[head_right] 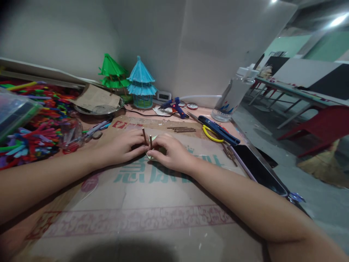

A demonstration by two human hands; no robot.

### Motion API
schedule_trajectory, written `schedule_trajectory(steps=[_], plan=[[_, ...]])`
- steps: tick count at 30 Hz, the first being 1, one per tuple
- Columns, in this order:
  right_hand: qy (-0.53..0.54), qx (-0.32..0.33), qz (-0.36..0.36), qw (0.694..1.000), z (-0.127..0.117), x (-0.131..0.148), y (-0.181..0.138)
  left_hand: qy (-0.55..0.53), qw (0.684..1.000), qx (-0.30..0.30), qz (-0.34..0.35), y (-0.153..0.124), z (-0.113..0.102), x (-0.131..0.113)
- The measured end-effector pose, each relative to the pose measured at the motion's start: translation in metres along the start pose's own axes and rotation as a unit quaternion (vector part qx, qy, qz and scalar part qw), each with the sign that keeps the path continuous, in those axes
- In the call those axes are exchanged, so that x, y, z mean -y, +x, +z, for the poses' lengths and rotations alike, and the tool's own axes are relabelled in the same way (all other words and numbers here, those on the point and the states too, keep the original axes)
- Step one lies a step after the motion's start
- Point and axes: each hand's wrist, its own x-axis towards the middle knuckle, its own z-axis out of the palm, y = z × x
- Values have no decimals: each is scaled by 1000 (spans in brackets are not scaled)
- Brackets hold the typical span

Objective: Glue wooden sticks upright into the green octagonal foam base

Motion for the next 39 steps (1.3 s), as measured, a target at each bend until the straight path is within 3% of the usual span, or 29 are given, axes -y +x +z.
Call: schedule_trajectory(steps=[8,13,21,29,39], plan=[[-1,-2,2,1000,1,-2,-1,-4,1000,4,-4,1,-1,-1],[25,-16,41,999,0,1,-3,-8,1000,16,-11,1,0,0],[41,-140,-16,989,-1,-2,-7,-2,999,22,-26,1,-2,-4],[-18,-99,-72,992,0,2,-8,-21,999,22,-32,1,-6,-8],[-29,-96,-65,993,0,4,-9,-22,999,6,-34,1,-5,-7]])
